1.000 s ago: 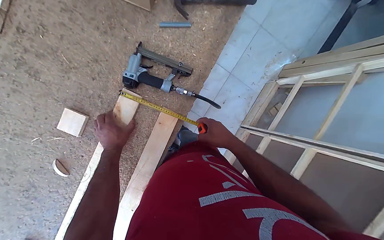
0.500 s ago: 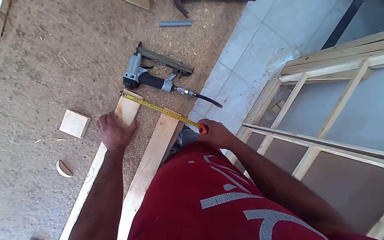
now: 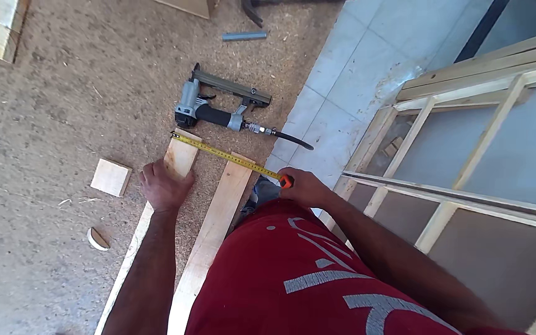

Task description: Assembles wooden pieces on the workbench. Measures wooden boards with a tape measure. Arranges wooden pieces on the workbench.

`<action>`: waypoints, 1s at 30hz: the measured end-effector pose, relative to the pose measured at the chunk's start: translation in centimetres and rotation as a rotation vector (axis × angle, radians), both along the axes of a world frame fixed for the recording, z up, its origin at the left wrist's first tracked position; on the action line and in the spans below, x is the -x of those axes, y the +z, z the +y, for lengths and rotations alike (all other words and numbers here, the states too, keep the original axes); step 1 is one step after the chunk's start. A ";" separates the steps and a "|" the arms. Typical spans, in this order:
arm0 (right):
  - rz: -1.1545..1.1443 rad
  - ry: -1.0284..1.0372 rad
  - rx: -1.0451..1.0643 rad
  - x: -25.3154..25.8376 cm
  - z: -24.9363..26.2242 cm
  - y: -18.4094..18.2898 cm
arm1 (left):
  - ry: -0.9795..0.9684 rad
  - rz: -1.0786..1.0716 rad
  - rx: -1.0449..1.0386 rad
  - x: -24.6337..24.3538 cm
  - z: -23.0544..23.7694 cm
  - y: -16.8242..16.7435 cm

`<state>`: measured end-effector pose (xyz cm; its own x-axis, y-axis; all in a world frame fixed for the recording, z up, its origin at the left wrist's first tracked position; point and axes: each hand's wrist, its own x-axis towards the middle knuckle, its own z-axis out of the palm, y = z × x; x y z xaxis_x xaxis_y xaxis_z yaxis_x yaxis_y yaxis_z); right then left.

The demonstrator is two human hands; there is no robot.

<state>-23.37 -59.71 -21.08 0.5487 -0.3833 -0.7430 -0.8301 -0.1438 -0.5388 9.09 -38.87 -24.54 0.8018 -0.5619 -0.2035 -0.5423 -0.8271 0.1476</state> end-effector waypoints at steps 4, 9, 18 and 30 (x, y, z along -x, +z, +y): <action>0.012 0.001 -0.005 0.0 -0.1 0.0 | -0.022 -0.033 0.012 0.1 0.1 -0.3; -0.030 -0.005 0.007 0.3 0.1 0.1 | -0.027 -0.062 0.028 0.2 0.3 -0.8; -0.045 -0.090 -0.039 7.3 -0.1 1.0 | -0.029 -0.098 0.053 0.3 0.3 -0.8; 0.050 -0.033 0.058 6.4 -0.2 1.3 | -0.041 -0.096 0.054 0.3 0.4 -0.9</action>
<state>-29.82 -59.95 -19.83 0.4977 -0.4438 -0.7452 -0.8606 -0.1456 -0.4881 8.78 -38.50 -25.48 0.7922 -0.6027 -0.0951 -0.5893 -0.7962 0.1370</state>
